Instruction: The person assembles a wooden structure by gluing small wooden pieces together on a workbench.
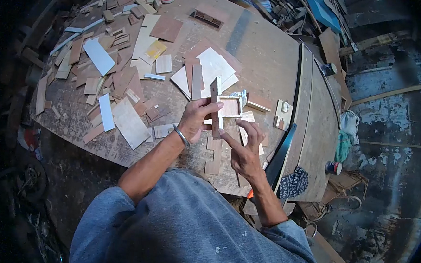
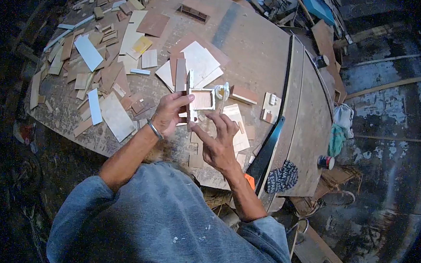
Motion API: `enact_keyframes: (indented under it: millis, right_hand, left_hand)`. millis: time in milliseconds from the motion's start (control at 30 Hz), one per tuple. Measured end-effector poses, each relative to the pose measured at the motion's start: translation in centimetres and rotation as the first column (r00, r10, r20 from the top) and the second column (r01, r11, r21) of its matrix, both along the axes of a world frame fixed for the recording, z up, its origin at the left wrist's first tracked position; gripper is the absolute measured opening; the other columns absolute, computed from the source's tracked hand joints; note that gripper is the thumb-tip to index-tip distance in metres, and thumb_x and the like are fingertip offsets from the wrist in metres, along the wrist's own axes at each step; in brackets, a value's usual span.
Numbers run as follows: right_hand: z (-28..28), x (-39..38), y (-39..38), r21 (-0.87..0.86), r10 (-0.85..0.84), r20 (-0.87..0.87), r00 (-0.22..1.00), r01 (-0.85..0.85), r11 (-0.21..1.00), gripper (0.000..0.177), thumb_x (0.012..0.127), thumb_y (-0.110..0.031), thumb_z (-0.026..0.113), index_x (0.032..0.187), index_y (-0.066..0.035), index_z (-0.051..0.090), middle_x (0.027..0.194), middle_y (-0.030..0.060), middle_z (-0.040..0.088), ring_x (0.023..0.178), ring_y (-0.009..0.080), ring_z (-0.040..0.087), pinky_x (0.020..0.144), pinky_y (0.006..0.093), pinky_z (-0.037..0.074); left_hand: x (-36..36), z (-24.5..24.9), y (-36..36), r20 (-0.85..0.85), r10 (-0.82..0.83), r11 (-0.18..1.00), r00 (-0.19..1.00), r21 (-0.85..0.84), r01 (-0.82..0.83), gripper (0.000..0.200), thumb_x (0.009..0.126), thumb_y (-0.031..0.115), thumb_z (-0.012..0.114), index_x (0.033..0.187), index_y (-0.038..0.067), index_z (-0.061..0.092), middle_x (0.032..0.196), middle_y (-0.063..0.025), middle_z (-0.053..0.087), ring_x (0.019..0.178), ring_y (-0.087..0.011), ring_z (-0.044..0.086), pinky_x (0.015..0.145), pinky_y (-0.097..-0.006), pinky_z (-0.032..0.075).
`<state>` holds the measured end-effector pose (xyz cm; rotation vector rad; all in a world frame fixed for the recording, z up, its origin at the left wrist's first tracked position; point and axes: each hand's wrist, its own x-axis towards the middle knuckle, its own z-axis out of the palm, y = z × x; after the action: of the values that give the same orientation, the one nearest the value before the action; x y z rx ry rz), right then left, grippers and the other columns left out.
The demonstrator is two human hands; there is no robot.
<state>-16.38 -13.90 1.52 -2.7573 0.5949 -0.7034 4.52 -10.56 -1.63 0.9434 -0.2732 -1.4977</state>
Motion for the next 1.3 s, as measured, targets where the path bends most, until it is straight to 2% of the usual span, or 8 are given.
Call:
enact_keyframes:
  millis: [167,467,700,800,900,1100,1200,1300]
  right_hand:
    - [0.7,0.6,0.1,0.022,-0.047,0.024,0.999,0.046,0.999,0.075,0.063,0.006,0.061,0.132,-0.024,0.070,0.146,0.0166,0.043,0.133,0.0374,0.039,0.106,0.0495,0.029]
    - [0.7,0.2,0.9,0.396,-0.077,0.133,0.988,0.018,0.918,0.071,0.060,0.010,0.053,0.119,-0.020,0.077,0.145,0.0186,0.044,0.137,0.0387,0.037,0.115,0.0481,0.028]
    - [-0.3,-0.6,0.5,0.257,-0.050,0.193,0.980,-0.001,0.966,0.072,0.060,0.009,0.055,0.123,-0.019,0.075,0.145,0.0189,0.042,0.133,0.0387,0.038,0.114,0.0484,0.029]
    - [0.9,0.5,1.2,0.180,-0.059,0.061,0.996,0.048,0.983,0.074,0.060,0.007,0.058,0.128,-0.020,0.072,0.146,0.0180,0.042,0.133,0.0390,0.037,0.113,0.0493,0.027]
    - [0.3,0.7,1.7,0.056,-0.091,-0.059,0.994,0.094,0.994,0.079,0.061,0.005,0.061,0.134,-0.023,0.068,0.147,0.0169,0.042,0.134,0.0390,0.037,0.111,0.0498,0.026]
    - [-0.3,1.1,1.6,0.161,-0.130,-0.040,0.991,0.135,0.978,0.067,0.063,0.003,0.064,0.127,-0.016,0.067,0.146,0.0174,0.043,0.135,0.0394,0.037,0.110,0.0519,0.028]
    - [-0.3,1.4,1.8,0.078,-0.194,-0.170,0.966,0.209,0.975,0.057,0.063,0.001,0.065,0.119,-0.012,0.069,0.146,0.0181,0.043,0.135,0.0398,0.038,0.110,0.0526,0.029]
    - [-2.8,0.6,-1.1,0.202,-0.337,-0.002,0.942,0.330,0.922,0.047,0.074,-0.005,0.067,0.121,-0.012,0.069,0.142,0.0204,0.046,0.131,0.0408,0.043,0.108,0.0543,0.031]
  left_hand:
    - [0.3,-0.6,-0.3,-0.055,-0.009,1.000,0.998,-0.025,0.008,0.036,0.090,0.028,0.075,0.112,0.001,0.065,0.098,-0.0052,0.065,0.092,-0.0172,0.066,0.073,-0.0387,0.058]
    - [0.2,-1.9,-0.4,-0.048,0.044,0.998,0.998,-0.049,-0.046,0.042,0.092,0.032,0.073,0.119,0.000,0.064,0.104,-0.0090,0.067,0.095,-0.0209,0.065,0.077,-0.0403,0.061]
    - [0.7,-1.9,-0.4,0.015,0.066,0.997,0.998,-0.038,-0.065,0.048,0.091,0.032,0.073,0.122,-0.002,0.061,0.106,-0.0100,0.066,0.094,-0.0219,0.066,0.078,-0.0428,0.061]
    - [0.6,-1.8,-0.6,-0.019,0.087,0.995,0.996,-0.037,-0.087,0.049,0.091,0.032,0.074,0.123,-0.002,0.061,0.108,-0.0104,0.066,0.094,-0.0218,0.067,0.078,-0.0423,0.061]
    - [0.1,-0.9,-0.4,-0.010,0.189,0.982,0.982,-0.003,-0.189,0.035,0.090,0.029,0.075,0.110,0.002,0.065,0.091,-0.0024,0.061,0.078,-0.0158,0.063,0.068,-0.0325,0.056]
    - [-0.7,-1.2,-0.2,0.128,0.340,0.939,0.932,0.010,-0.344,0.040,0.087,0.027,0.079,0.111,-0.001,0.064,0.101,-0.0084,0.067,0.084,-0.0155,0.067,0.073,-0.0294,0.056]
    - [-0.3,-2.3,-0.7,0.282,0.347,0.935,0.894,-0.037,-0.352,0.045,0.085,0.027,0.080,0.114,-0.004,0.063,0.104,-0.0111,0.070,0.087,-0.0141,0.067,0.075,-0.0267,0.054]
    - [0.4,-3.7,-1.6,0.346,0.429,0.900,0.834,-0.085,-0.428,0.046,0.085,0.027,0.081,0.113,-0.005,0.063,0.101,-0.0094,0.070,0.085,-0.0127,0.066,0.076,-0.0245,0.052]
